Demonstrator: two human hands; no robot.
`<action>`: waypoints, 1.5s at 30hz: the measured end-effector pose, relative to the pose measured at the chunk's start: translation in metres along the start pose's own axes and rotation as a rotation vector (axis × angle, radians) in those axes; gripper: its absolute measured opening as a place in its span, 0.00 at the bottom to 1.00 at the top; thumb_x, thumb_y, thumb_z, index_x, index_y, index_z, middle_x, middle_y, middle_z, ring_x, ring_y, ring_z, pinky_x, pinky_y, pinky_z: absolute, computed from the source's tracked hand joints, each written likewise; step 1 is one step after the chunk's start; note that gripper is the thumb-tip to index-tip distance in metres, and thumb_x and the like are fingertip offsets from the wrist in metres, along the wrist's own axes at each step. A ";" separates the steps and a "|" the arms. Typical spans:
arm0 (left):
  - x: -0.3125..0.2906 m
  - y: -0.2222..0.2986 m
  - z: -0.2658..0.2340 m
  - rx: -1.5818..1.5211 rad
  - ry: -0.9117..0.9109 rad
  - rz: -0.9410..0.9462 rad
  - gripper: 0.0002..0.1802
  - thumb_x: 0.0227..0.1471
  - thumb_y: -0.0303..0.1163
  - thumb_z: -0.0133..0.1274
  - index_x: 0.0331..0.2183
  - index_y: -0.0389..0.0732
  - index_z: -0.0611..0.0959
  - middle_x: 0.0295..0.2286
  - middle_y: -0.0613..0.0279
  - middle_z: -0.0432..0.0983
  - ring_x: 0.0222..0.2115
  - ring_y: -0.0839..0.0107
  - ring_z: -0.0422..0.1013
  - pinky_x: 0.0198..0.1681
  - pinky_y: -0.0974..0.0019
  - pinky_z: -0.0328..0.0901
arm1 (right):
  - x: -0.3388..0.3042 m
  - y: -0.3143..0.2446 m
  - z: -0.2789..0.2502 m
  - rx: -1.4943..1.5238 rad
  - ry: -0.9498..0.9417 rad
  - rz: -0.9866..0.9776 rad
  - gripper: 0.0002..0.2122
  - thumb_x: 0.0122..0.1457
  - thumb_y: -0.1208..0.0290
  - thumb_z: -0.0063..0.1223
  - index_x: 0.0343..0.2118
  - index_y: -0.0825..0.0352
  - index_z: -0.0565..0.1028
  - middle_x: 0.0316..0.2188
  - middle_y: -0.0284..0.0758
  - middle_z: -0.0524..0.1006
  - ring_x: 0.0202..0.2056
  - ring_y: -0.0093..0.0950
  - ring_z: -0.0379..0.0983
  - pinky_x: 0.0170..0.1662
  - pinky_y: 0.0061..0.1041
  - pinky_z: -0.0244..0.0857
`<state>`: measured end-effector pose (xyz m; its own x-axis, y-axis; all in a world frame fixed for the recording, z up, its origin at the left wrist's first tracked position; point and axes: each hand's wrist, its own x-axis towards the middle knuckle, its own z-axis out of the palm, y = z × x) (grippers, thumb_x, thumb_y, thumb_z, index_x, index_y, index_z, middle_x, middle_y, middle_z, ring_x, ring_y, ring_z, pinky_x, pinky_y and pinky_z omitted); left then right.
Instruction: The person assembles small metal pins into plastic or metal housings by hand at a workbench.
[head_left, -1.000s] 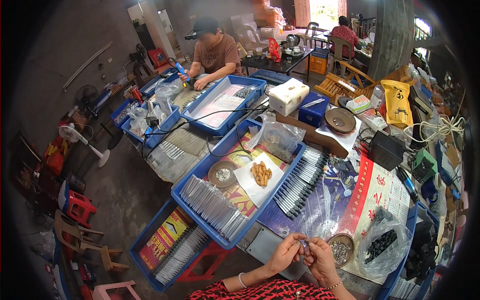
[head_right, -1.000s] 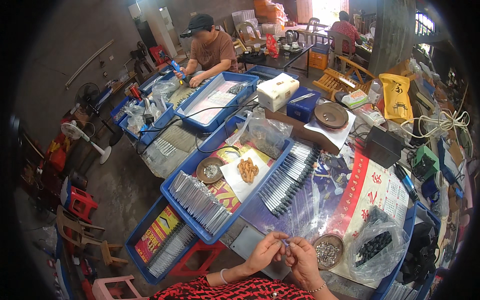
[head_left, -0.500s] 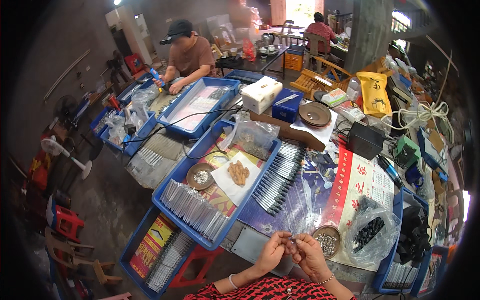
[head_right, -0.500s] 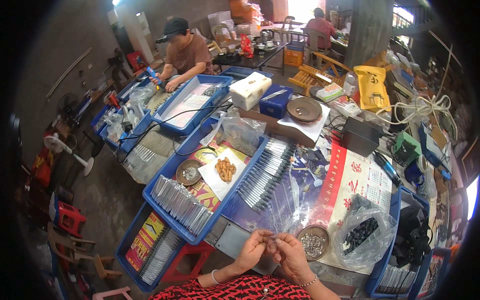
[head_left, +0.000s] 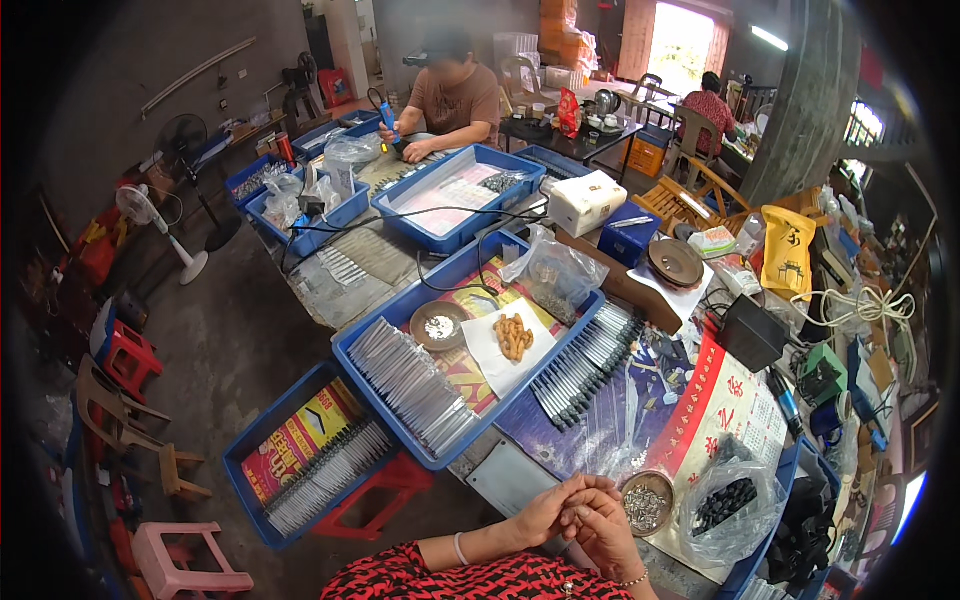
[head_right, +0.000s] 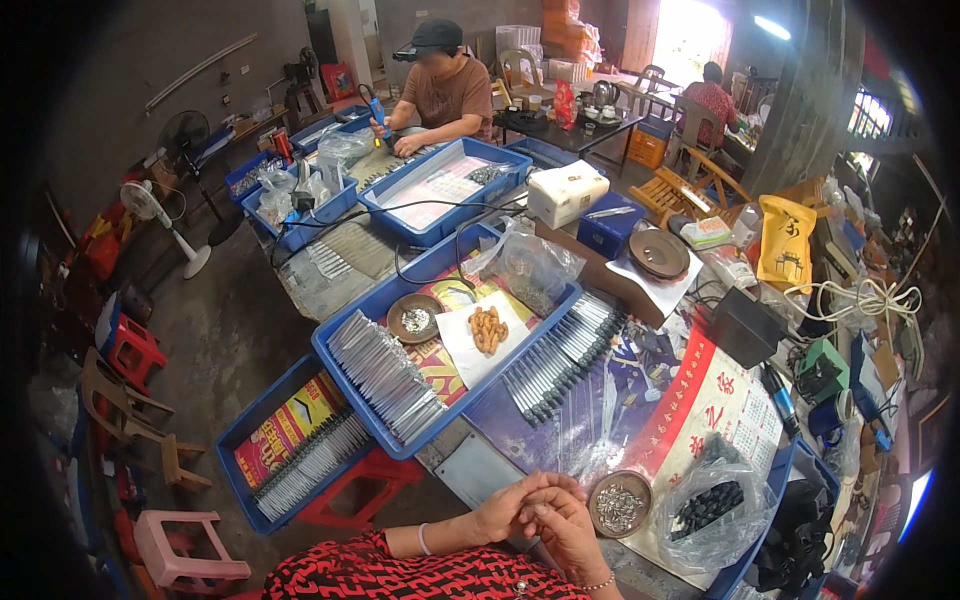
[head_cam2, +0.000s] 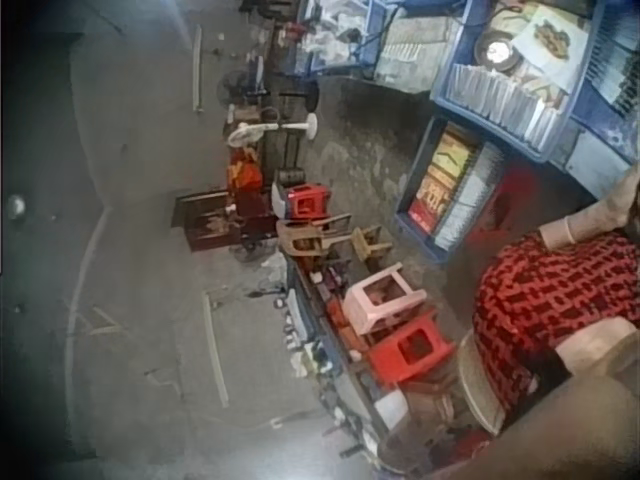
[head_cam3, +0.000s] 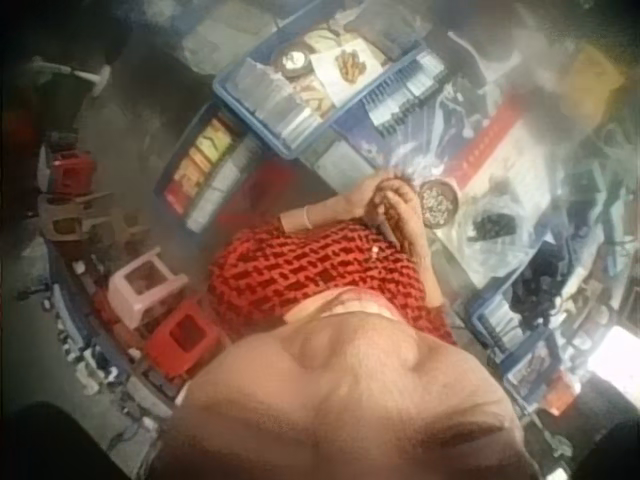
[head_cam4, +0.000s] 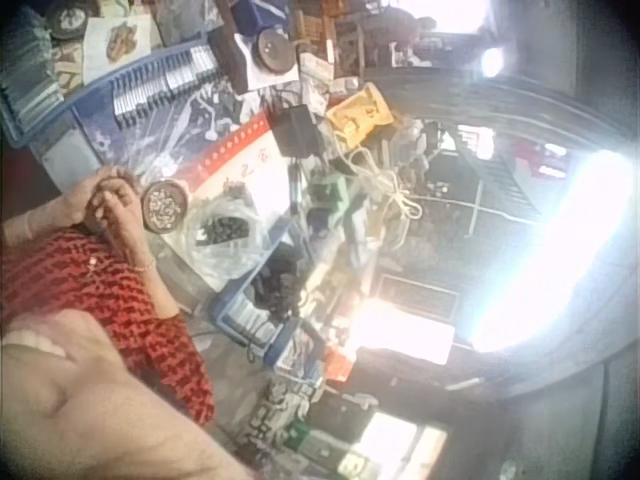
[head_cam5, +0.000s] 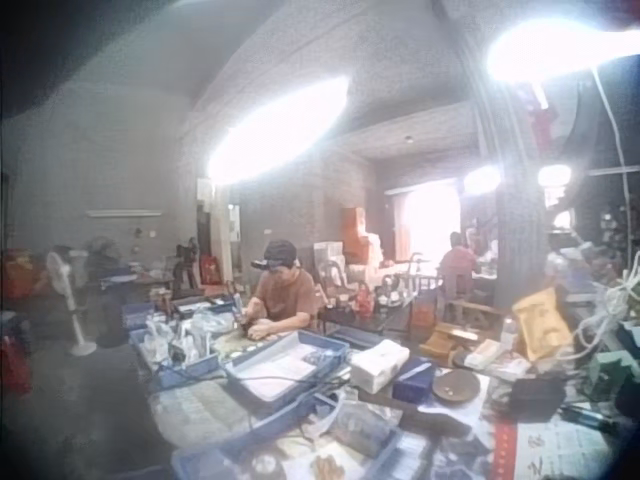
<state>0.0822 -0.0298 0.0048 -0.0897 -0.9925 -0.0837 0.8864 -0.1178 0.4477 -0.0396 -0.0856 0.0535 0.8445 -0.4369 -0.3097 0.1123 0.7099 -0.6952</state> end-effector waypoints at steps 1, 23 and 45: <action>-0.001 -0.001 0.002 -0.006 -0.010 0.005 0.28 0.60 0.48 0.31 0.49 0.34 0.66 0.42 0.56 0.69 0.19 0.84 0.67 0.18 0.83 0.62 | -0.002 0.002 -0.002 0.024 0.002 -0.020 0.07 0.56 0.76 0.47 0.36 0.73 0.70 0.29 0.39 0.73 0.27 0.25 0.70 0.32 0.20 0.66; -0.036 -0.024 0.017 -0.200 -0.205 -0.029 0.28 0.60 0.48 0.29 0.47 0.32 0.65 0.44 0.51 0.67 0.45 0.66 0.65 0.51 0.67 0.60 | -0.035 0.036 0.011 0.082 -0.035 -0.025 0.07 0.55 0.73 0.48 0.34 0.71 0.70 0.24 0.37 0.71 0.23 0.27 0.65 0.28 0.24 0.60; 0.004 -0.008 0.018 -0.071 -0.167 -0.191 0.33 0.59 0.50 0.24 0.48 0.29 0.65 0.48 0.46 0.63 0.50 0.55 0.61 0.55 0.57 0.55 | -0.013 0.021 -0.019 0.243 -0.196 -0.020 0.11 0.54 0.64 0.51 0.35 0.66 0.69 0.23 0.36 0.69 0.22 0.25 0.64 0.28 0.25 0.57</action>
<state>0.0667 -0.0337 0.0167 -0.3270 -0.9450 -0.0096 0.8752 -0.3066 0.3741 -0.0580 -0.0755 0.0304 0.9230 -0.3543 -0.1502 0.2321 0.8238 -0.5172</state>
